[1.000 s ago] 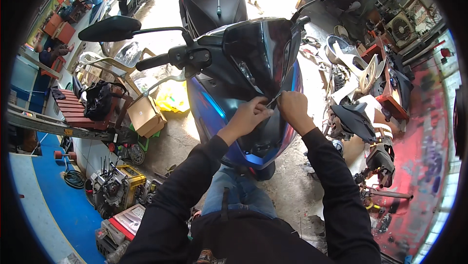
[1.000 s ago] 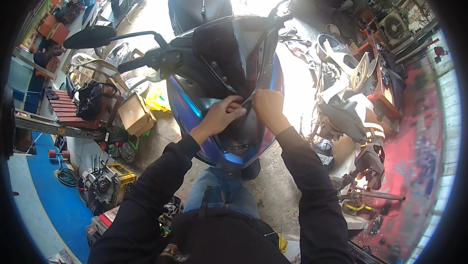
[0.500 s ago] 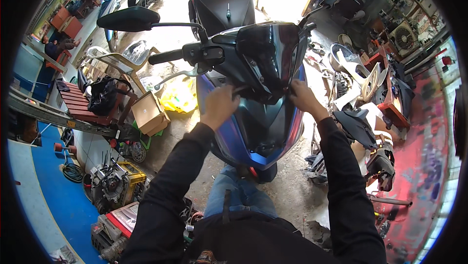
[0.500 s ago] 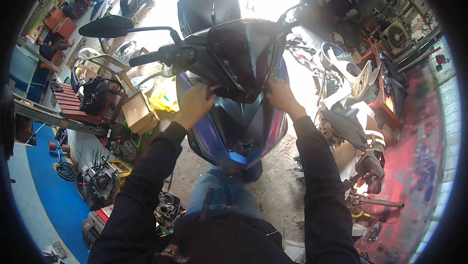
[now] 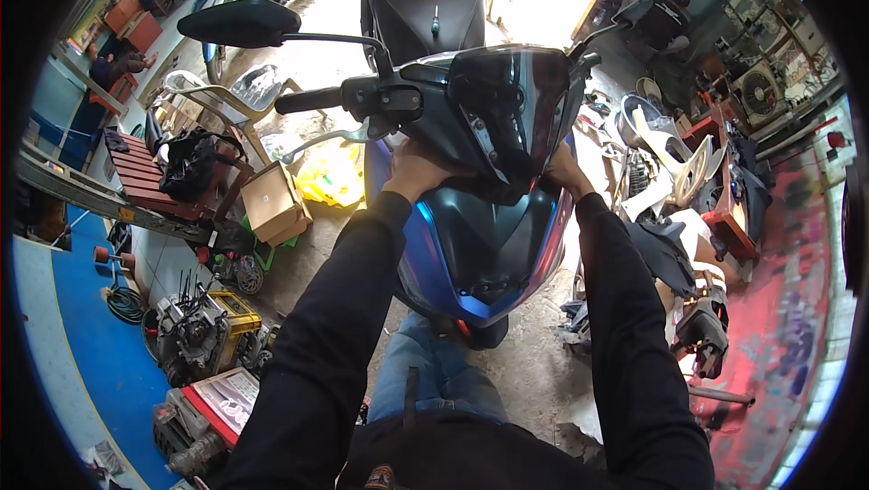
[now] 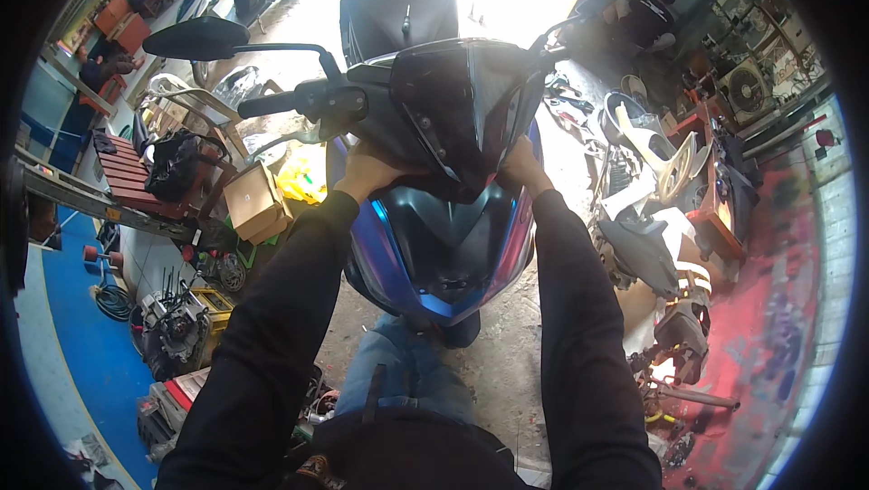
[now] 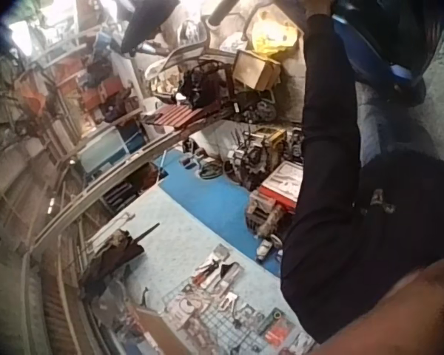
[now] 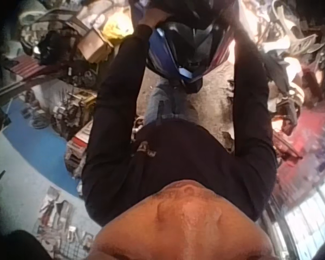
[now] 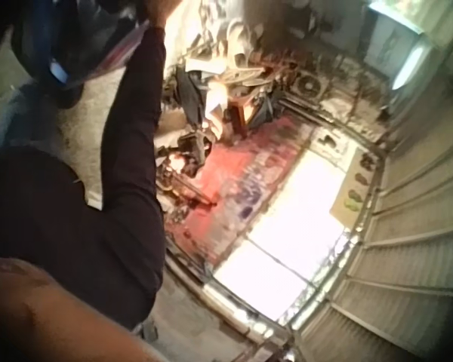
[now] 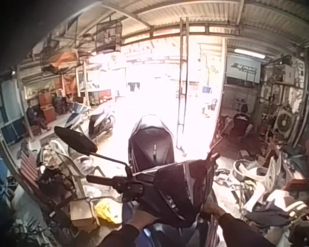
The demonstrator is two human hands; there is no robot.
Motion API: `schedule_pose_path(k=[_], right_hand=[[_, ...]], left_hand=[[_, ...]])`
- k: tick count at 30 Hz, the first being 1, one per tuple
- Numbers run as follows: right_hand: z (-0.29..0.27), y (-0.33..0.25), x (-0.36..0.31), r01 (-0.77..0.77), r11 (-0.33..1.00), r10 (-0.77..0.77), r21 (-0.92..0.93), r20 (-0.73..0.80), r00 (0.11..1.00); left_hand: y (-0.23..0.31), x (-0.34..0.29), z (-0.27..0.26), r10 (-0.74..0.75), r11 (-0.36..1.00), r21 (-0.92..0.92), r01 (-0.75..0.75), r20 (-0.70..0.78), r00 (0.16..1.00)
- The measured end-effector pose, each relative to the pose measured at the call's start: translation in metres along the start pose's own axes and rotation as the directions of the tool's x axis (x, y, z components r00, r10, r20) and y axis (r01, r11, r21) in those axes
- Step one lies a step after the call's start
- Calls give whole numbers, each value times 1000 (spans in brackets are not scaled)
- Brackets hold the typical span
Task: The person removes the front fairing of a motorcycle by hand and with a screwdriver, then unfastens various screws on the side panels and handlebars.
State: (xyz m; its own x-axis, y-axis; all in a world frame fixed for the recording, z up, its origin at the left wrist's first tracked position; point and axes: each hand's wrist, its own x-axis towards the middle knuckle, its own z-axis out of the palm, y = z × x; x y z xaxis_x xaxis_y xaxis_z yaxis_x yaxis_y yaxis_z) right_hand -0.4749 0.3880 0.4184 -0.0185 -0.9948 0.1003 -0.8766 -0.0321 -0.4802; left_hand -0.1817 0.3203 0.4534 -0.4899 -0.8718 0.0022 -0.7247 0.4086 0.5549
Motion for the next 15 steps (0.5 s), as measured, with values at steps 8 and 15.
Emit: schedule_pose_path(k=[8,15], right_hand=[[6,21,12,21,937,-29,348,18,999],[5,37,12,-6,928,9,371,-5,1000]], left_hand=[[-15,22,12,4,988,156,1,-31,999],[-16,32,24,37,974,224,-37,3,999]])
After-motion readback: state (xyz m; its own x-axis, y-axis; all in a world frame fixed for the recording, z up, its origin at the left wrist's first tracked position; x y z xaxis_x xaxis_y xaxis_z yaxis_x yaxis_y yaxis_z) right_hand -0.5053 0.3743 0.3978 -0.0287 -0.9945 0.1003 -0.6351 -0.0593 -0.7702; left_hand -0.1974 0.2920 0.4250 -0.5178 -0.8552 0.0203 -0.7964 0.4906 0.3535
